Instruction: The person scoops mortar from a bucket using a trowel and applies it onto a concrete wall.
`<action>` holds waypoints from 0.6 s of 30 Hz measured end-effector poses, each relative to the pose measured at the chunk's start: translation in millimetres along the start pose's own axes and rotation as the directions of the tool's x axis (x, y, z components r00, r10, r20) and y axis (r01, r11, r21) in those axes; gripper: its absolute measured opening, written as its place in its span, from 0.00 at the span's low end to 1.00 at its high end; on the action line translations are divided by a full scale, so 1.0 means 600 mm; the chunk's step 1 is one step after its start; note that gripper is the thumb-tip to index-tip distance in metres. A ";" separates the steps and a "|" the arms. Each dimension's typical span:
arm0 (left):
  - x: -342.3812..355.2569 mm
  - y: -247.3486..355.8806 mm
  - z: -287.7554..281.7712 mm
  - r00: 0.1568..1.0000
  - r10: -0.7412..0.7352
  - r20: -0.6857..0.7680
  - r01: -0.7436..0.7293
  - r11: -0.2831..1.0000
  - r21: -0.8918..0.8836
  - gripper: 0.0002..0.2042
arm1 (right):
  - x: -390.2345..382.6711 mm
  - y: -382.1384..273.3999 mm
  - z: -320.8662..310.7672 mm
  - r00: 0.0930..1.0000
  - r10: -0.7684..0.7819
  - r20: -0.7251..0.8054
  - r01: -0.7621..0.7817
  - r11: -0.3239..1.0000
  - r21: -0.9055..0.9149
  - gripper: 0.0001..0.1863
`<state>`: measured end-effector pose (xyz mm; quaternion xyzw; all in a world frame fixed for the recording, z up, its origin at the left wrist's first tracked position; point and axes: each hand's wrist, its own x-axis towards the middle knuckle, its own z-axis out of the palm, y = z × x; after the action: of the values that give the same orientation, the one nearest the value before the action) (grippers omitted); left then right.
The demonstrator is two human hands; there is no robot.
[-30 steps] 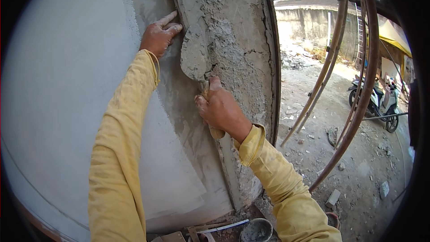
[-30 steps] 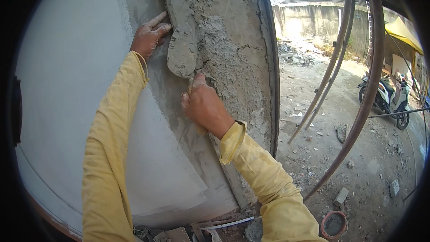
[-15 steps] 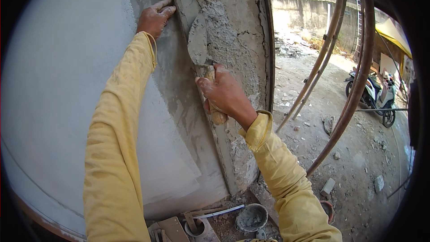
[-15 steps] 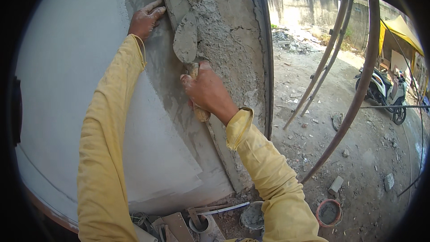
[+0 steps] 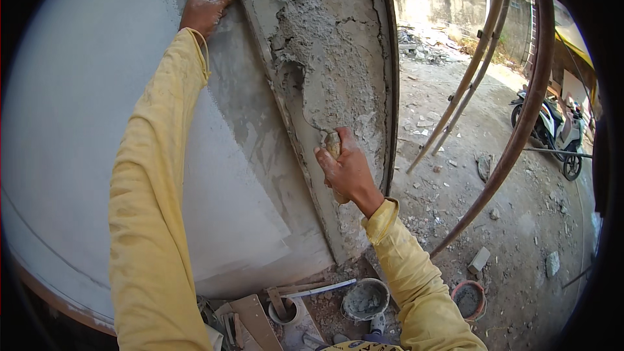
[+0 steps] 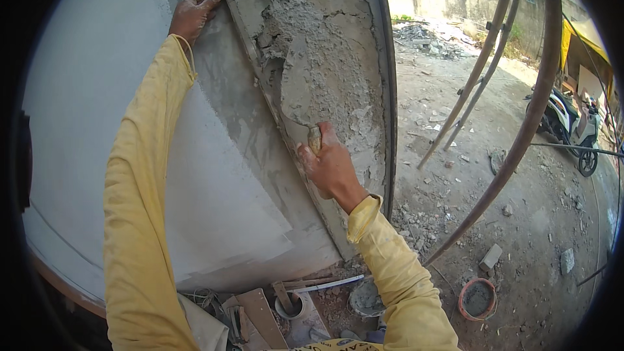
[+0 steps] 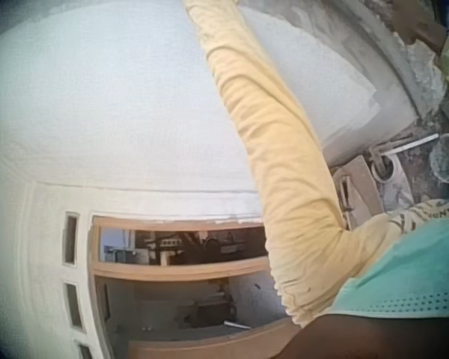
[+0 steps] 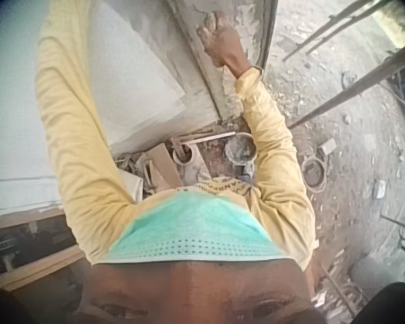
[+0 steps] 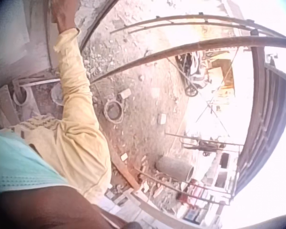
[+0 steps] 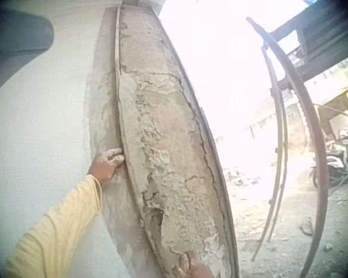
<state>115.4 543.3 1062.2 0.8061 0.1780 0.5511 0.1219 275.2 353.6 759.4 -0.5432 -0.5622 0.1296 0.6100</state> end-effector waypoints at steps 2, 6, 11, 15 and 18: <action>-0.003 0.001 -0.004 1.000 -0.031 -0.001 0.031 1.000 0.000 0.20 | -0.002 0.053 0.021 1.000 0.007 0.007 -0.007 0.999 -0.033 0.26; -0.012 0.009 -0.003 0.996 -0.092 0.013 0.093 0.996 -0.011 0.20 | 0.018 0.067 0.040 0.994 0.081 0.067 -0.081 0.997 -0.003 0.28; -0.025 0.022 0.006 0.995 -0.101 -0.026 0.102 0.995 0.008 0.20 | 0.040 0.037 0.059 0.996 -0.032 0.082 0.034 0.999 -0.025 0.27; -0.025 0.021 0.006 0.996 -0.084 -0.029 0.084 0.996 0.009 0.20 | 0.049 0.023 0.051 0.991 -0.058 0.125 0.062 0.998 -0.031 0.26; -0.024 0.019 0.003 0.997 -0.067 -0.041 0.069 0.996 0.048 0.19 | 0.057 0.010 0.039 0.978 -0.106 0.179 0.116 0.992 -0.048 0.26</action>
<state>114.1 526.7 1054.2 0.7912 0.2211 0.5580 0.1169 270.1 394.3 767.9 -0.5149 -0.6470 0.1266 0.5480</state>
